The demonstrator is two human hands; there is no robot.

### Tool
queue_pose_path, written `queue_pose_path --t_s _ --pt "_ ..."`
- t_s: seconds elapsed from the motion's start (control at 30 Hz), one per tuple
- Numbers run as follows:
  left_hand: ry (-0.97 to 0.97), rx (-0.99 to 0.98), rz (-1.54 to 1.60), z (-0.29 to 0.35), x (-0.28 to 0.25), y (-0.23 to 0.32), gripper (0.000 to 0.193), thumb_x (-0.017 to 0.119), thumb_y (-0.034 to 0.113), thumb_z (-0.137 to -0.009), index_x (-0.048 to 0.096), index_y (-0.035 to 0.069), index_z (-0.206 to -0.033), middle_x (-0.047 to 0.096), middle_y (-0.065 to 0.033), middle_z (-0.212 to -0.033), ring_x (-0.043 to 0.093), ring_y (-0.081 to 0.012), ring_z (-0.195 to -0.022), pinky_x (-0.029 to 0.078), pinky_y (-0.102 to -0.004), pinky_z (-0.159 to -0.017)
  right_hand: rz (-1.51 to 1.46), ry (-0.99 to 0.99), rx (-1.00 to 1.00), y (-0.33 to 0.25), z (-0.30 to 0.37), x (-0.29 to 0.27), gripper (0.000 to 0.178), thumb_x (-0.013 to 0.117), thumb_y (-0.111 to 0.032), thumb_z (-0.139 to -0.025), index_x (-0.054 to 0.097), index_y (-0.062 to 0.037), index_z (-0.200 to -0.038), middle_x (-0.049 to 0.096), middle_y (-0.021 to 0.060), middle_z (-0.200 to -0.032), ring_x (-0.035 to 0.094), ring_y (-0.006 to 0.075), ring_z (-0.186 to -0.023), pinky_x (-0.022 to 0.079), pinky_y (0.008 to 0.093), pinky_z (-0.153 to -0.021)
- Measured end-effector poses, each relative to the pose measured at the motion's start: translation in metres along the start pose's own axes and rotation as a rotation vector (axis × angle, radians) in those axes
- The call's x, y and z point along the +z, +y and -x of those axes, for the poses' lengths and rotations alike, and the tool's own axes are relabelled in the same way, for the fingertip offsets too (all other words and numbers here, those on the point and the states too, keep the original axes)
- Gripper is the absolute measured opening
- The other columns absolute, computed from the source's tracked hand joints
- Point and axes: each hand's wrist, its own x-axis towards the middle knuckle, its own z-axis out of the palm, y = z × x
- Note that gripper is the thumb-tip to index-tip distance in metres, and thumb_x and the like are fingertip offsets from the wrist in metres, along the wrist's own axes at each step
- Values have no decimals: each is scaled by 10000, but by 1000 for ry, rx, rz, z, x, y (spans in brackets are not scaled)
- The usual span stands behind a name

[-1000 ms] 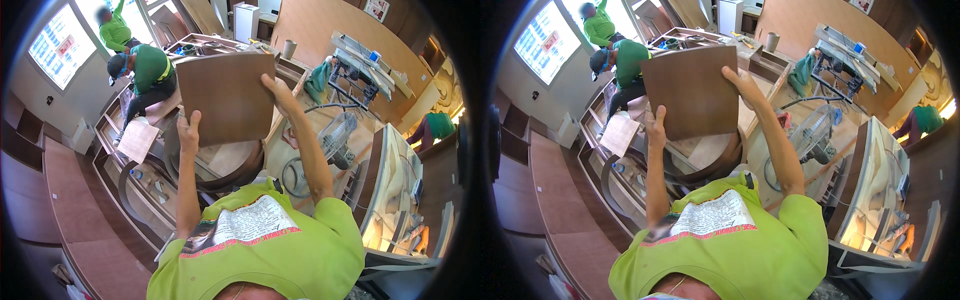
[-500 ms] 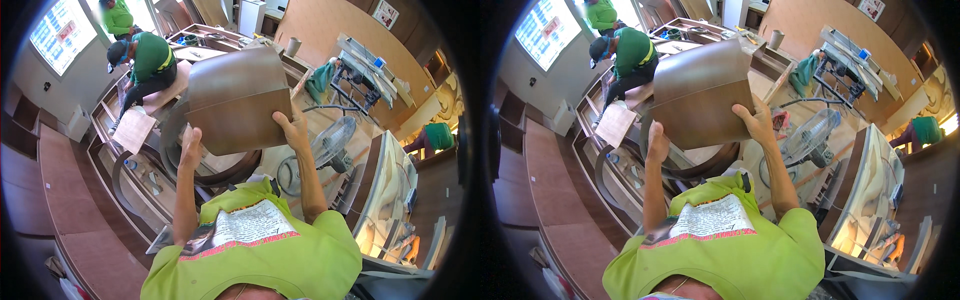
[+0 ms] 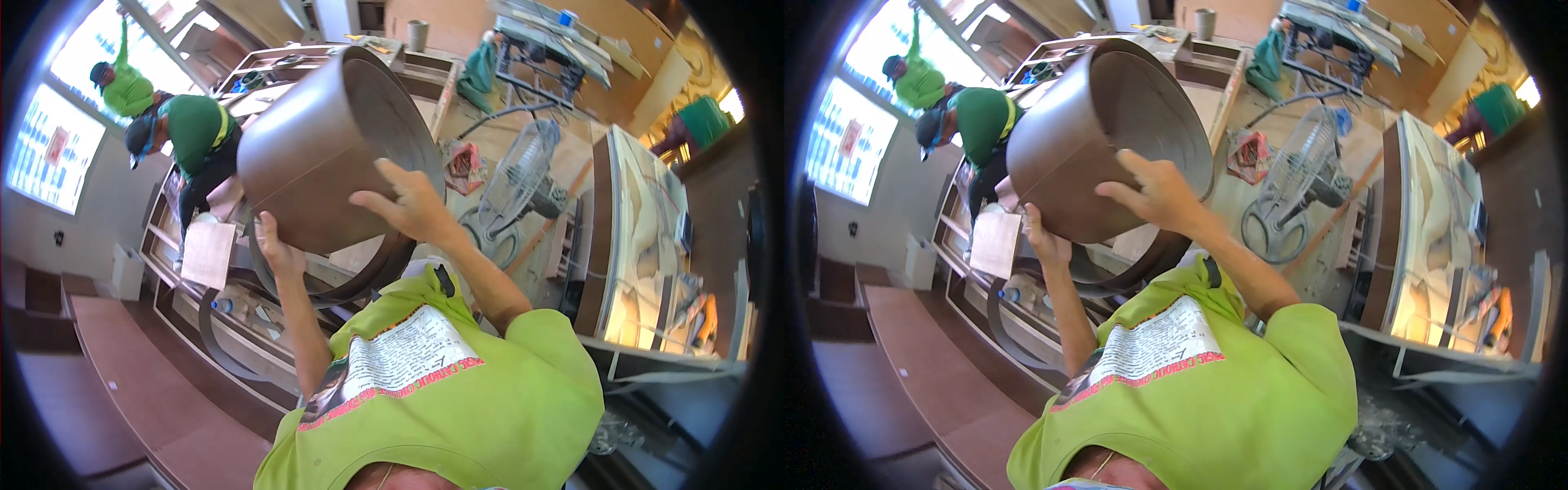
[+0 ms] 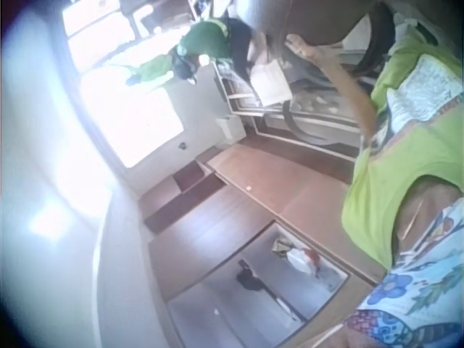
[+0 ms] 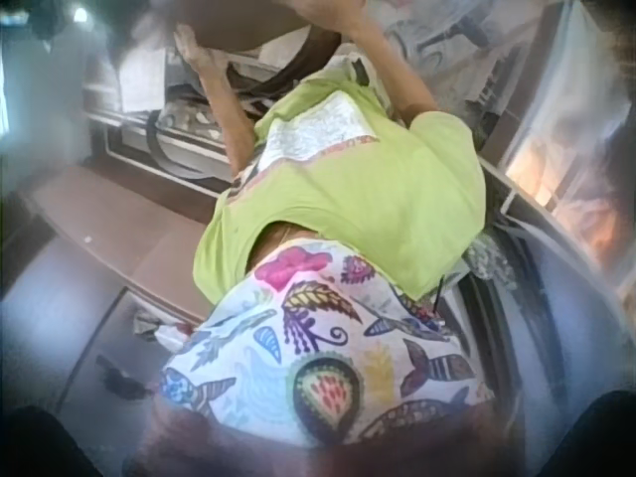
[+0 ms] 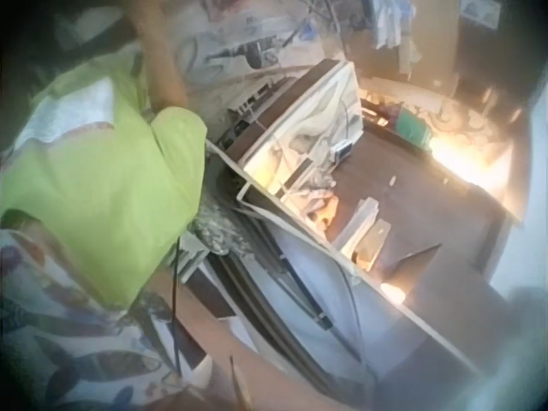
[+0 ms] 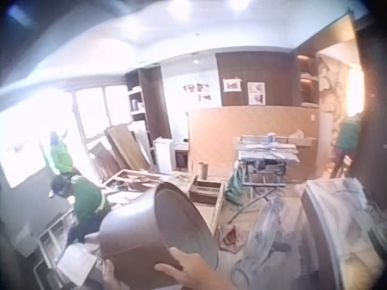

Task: The person handles curved wooden pieces in a workshop, applying white tape to secure them into cylindrical shapes. They manipulate the wood by hand, wrapping the tape around the edges to hold the form, while other workers are visible in the background.

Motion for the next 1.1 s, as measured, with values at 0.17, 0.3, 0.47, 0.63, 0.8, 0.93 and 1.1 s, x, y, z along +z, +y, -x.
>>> queue_pose_path --t_s 0.17,0.3,0.47,0.63,0.8,0.93,1.1 --pt "-126 -91 97 -29 3 -8 462 515 315 -995 458 36 -1359 526 -125 -1347 501 -262 -1230 387 -437 -1064 102 149 -85 -20 4 -3 372 711 -299 -865 551 -12 -1038 648 213 -799 633 361 -667 473 379 -578" --pt "111 -309 -46 -45 4 -17 578 567 395 -948 433 53 -1394 459 -140 -1412 450 -319 -1274 355 -487 -1103 -64 326 -100 11 1 -8 433 688 -354 -871 558 0 -1083 631 257 -820 632 416 -773 468 440 -648" --pt "-51 -125 -363 -34 20 -16 569 572 375 -956 436 -6 -1356 485 -176 -1362 512 -298 -1195 454 -460 -995 -119 434 57 60 12 -14 505 663 -403 -878 561 -16 -1186 671 220 -997 667 346 -889 503 404 -818" --pt "-34 -126 -348 -50 -2 -22 462 595 292 -958 490 16 -1313 540 -124 -1290 531 -239 -1134 427 -393 -1005 -179 765 225 139 59 -32 254 570 -223 -966 617 -9 -1094 647 94 -997 619 182 -971 489 299 -860" --pt "0 -101 -84 -41 -50 16 492 584 328 -962 472 27 -1336 504 -131 -1359 507 -278 -1215 403 -433 -1057 -307 665 413 236 65 -33 557 627 -388 -922 491 11 -1285 605 142 -1187 596 208 -1067 466 325 -922" --pt "21 -100 124 -15 -93 39 497 579 309 -965 457 45 -1368 519 -119 -1359 494 -265 -1244 381 -431 -1078 -433 264 541 244 6 -26 860 629 -586 -847 351 -35 -1446 484 170 -1370 518 262 -1198 430 384 -968" --pt "166 -105 125 8 -131 37 526 605 337 -946 461 47 -1361 531 -113 -1342 500 -278 -1233 380 -440 -1076 -232 -49 370 212 -58 11 590 639 -405 -900 520 -4 -1317 631 116 -1178 609 222 -1028 466 326 -881"
